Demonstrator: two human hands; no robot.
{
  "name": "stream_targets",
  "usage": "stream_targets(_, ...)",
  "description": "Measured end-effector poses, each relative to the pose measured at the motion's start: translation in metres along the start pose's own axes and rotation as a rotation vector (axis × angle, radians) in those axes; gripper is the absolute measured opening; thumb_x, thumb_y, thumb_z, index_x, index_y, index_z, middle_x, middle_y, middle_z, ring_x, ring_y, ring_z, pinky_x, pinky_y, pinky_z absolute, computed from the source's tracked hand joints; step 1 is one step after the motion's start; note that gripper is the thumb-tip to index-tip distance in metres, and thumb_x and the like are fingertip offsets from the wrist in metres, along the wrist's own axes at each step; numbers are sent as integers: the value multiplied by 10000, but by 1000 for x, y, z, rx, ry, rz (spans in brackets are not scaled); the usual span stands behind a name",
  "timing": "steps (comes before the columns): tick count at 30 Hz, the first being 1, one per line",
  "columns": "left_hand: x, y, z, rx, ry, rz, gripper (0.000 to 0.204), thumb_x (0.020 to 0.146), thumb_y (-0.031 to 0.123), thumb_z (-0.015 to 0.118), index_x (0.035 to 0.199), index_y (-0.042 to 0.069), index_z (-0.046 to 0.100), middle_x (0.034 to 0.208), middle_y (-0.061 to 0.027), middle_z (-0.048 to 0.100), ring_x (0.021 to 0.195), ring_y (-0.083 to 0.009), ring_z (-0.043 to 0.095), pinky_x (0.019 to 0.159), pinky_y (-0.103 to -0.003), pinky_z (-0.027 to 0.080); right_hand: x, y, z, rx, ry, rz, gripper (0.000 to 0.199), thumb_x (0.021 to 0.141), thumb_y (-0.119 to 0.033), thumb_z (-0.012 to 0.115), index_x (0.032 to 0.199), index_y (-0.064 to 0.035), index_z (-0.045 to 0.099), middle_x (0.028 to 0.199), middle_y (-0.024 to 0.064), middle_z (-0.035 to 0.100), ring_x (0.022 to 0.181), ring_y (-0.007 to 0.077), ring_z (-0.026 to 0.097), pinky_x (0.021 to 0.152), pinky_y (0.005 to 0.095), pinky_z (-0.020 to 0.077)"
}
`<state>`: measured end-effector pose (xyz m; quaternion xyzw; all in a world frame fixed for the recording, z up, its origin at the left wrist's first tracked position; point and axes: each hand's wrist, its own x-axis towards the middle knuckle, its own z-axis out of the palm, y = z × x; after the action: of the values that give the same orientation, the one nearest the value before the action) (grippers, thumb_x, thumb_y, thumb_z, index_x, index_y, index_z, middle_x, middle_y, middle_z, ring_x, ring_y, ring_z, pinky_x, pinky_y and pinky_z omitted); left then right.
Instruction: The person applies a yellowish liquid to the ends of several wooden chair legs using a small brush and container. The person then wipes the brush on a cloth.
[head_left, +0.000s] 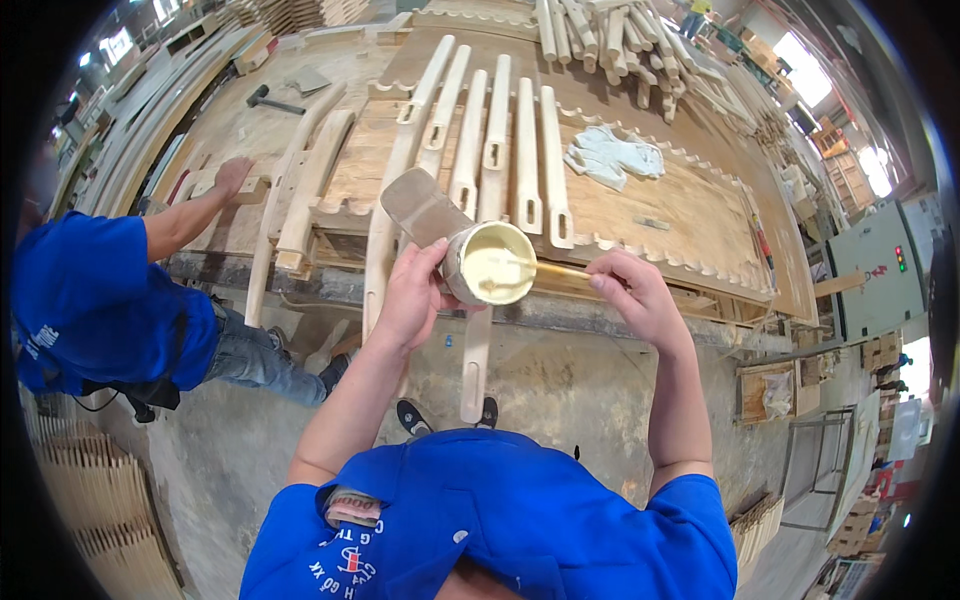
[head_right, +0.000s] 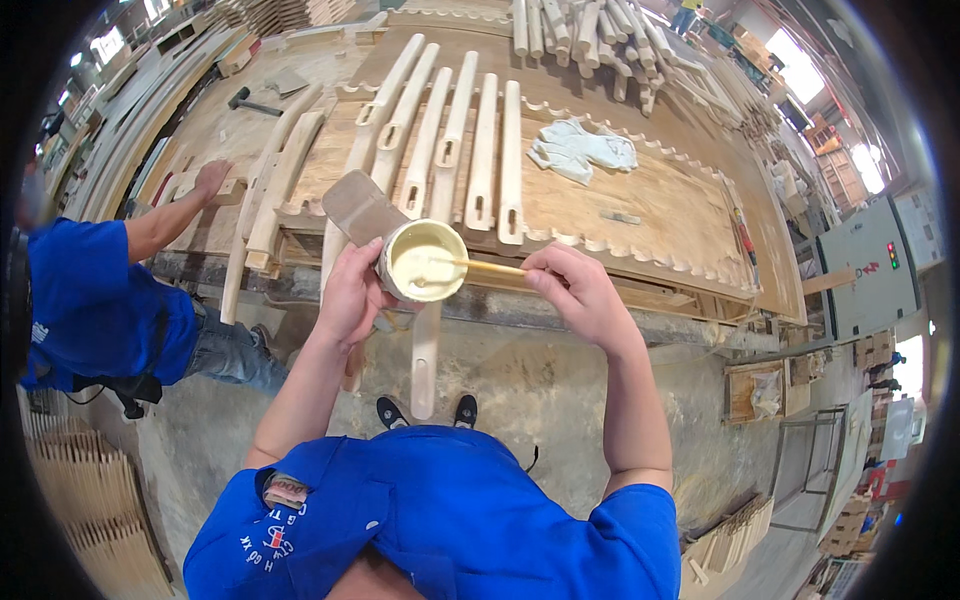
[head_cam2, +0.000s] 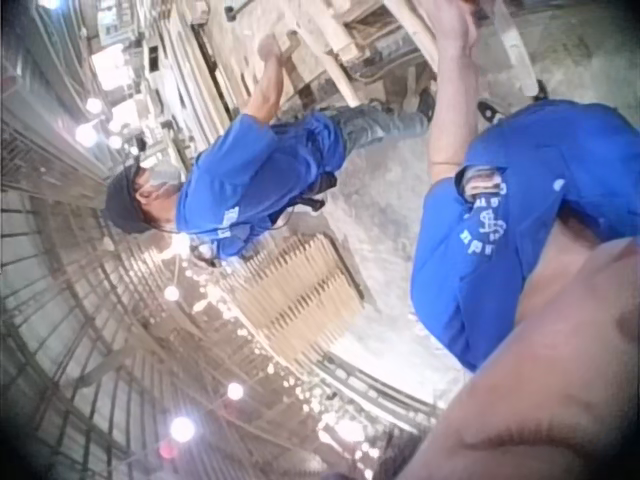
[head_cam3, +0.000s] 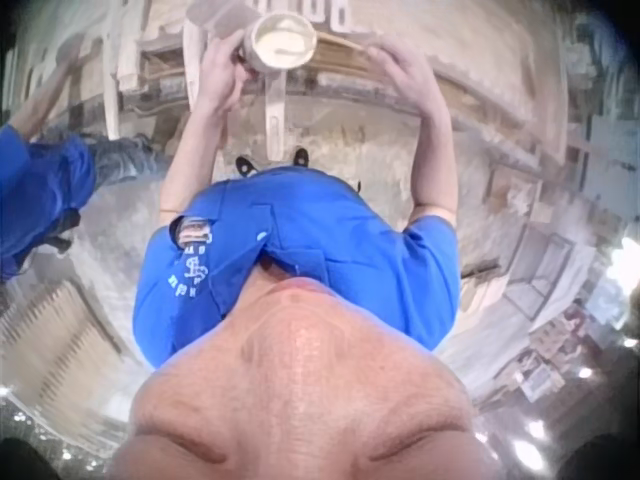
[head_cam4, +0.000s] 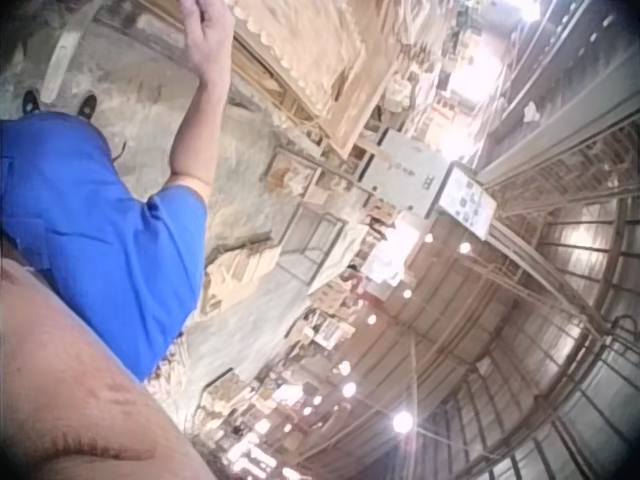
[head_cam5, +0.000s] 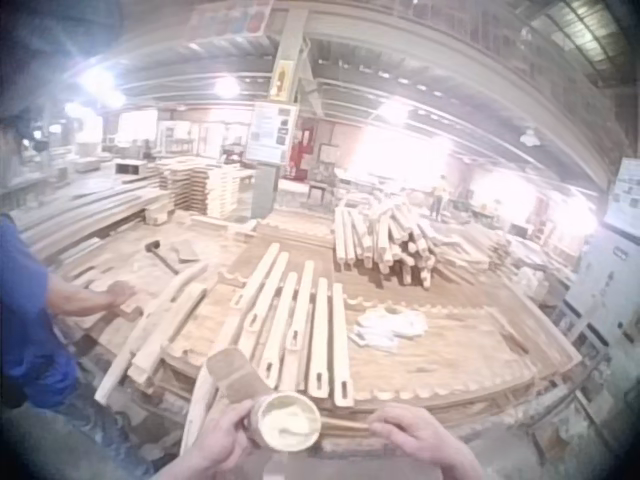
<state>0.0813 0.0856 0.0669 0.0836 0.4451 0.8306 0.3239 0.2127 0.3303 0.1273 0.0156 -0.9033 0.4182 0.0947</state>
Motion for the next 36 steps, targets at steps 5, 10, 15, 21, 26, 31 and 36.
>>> stream_targets(5,2,-16,20,7,121,17,339,959,248,423,1194,13,359,1216,-169,468,1069,-291,558,719,-528,570,-9,42,-39,-26,60,172,225,911,-187,513,933,21,597,712,78,555,695,157,517,655,295,429)
stream_targets(10,3,-31,7,-24,165,37,407,971,286,363,1235,-1,478,1137,-162,605,969,-258,648,716,-461,575,9,85,-56,-213,49,220,238,908,-224,528,905,-12,636,684,47,557,657,126,514,595,275,410)
stream_targets(15,-7,-32,9,22,188,63,417,975,290,334,1239,-4,467,1148,-167,596,973,-276,643,709,-463,573,28,107,-58,-357,49,211,234,879,-243,543,894,-32,643,775,132,631,755,281,591,663,377,454)
stream_targets(21,-14,-37,-3,-28,225,98,429,978,288,301,1236,-10,470,1155,-178,585,976,-290,626,682,-452,558,34,122,-52,-557,286,-130,108,854,-184,575,804,-112,638,718,10,621,723,187,587,743,346,376)
stream_targets(26,-19,-37,-2,-17,246,98,425,980,272,286,1231,-17,471,1139,-182,587,943,-293,621,657,-433,535,33,123,-63,-573,175,-229,93,834,-202,591,785,-135,632,707,-7,615,711,156,581,772,335,334)
stream_targets(31,-20,-36,0,-2,248,84,424,978,272,281,1220,-16,478,1136,-181,588,927,-294,619,652,-436,530,38,120,-69,-452,112,-112,123,825,-220,588,795,-116,646,714,9,632,705,160,582,788,333,334)
stream_targets(36,-20,-37,-2,2,219,85,429,976,275,284,1223,-19,476,1135,-182,591,917,-287,624,648,-424,536,34,119,-75,-463,24,-145,135,828,-215,583,796,-100,645,710,21,635,698,164,579,800,329,336)
